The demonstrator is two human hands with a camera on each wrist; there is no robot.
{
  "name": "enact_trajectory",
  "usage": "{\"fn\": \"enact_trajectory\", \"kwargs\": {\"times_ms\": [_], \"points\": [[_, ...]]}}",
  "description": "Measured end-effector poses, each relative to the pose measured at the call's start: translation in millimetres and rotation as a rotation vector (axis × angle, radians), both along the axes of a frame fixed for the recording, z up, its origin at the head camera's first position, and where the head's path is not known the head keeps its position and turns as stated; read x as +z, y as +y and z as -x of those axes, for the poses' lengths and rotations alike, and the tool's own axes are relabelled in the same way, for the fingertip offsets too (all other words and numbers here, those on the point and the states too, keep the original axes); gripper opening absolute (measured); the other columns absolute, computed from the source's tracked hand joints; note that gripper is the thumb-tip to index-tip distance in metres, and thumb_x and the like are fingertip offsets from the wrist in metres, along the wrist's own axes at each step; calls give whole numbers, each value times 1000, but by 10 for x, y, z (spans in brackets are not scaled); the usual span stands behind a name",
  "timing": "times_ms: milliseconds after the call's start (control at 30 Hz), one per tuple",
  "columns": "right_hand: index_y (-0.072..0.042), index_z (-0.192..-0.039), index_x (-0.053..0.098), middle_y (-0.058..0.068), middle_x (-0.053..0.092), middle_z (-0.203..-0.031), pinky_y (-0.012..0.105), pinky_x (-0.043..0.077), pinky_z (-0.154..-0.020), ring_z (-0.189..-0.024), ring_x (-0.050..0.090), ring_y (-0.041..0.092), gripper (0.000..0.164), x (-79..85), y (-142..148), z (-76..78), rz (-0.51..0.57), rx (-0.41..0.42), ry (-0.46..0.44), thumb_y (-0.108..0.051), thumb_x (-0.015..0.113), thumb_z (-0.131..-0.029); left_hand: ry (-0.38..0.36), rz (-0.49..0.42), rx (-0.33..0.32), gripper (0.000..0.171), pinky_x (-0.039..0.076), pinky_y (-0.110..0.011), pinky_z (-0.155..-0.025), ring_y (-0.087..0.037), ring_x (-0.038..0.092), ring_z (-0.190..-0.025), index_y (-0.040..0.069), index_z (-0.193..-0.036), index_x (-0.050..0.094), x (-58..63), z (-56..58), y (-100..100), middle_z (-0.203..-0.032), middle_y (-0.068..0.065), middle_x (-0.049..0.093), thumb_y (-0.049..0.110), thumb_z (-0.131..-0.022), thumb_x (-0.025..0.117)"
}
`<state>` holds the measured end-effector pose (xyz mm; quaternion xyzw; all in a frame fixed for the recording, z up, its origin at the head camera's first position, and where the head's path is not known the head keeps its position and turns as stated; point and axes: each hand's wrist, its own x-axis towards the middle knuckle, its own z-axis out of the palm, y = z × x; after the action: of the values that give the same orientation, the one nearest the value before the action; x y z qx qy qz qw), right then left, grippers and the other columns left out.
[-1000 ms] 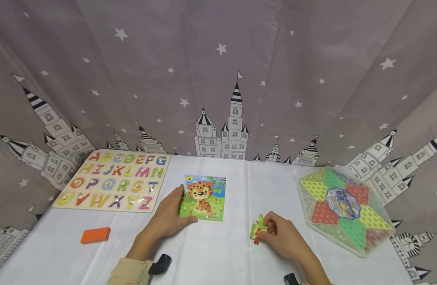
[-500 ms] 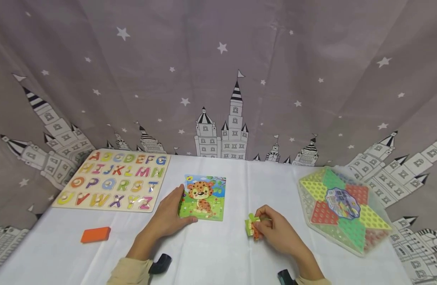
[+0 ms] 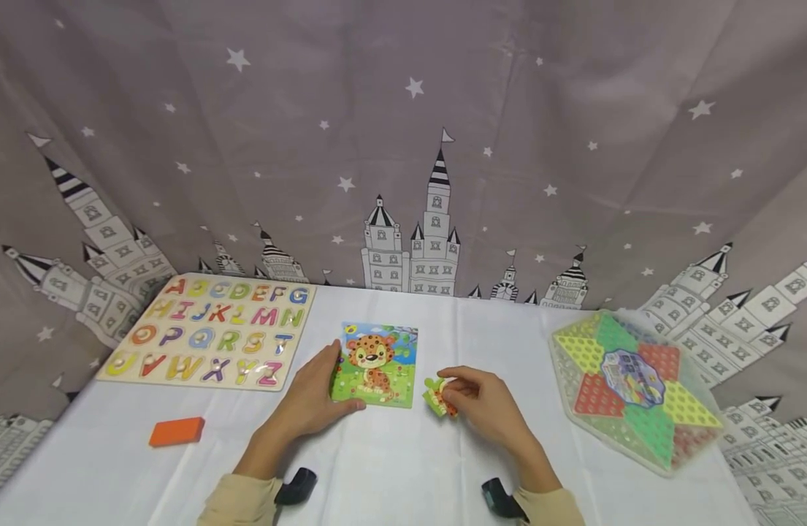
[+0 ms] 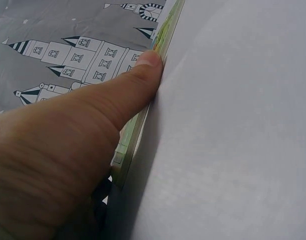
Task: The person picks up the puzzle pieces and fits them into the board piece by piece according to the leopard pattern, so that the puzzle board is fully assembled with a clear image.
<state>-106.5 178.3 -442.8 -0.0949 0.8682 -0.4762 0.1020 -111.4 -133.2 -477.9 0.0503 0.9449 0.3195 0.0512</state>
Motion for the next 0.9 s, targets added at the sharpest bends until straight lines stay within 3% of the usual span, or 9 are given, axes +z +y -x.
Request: {"fn": "enact_trajectory", "kwargs": {"times_ms": [133,367,533,700,900], "points": [[-13,-122,74,1,76,-98,21,53,-69,-83,68,10,28,17,-264,116,-27,14,12,-13,72,-94,-1,3,-7,118,22,-56,-128,-37,23,-157,2,-163,19,-2,-2,10,-168,-18,27,48,-77,85],[-21,-119,76,-7,76,-95,26,55,-81,-86,66,5,25,13,-764,325,-127,132,78,-15,72,-95,10,12,-9,117,23,-56,-127,-37,25,-156,2,-162,19,9,4,4,-168,-18,28,49,-78,85],[-19,-119,77,-7,73,-90,24,52,-75,-80,60,5,25,-38,-984,448,-211,225,127,-15,71,-96,6,8,-11,117,24,-56,-127,-37,25,-156,2,-163,20,4,11,1,-168,-18,27,50,-77,85],[-16,-118,78,-7,67,-84,22,46,-68,-76,53,6,24,-83,-1097,491,-281,294,174,-13,71,-95,11,13,-20,118,25,-55,-127,-37,26,-156,1,-162,21,-12,7,2,-167,-18,29,49,-77,86],[-12,-115,78,-2,65,-85,22,43,-64,-75,50,9,25,-83,-1176,452,-279,299,198,-11,74,-91,38,6,-24,115,27,-55,-126,-38,29,-155,-1,-161,23,-8,1,-16,-166,-20,32,48,-77,86]]}}
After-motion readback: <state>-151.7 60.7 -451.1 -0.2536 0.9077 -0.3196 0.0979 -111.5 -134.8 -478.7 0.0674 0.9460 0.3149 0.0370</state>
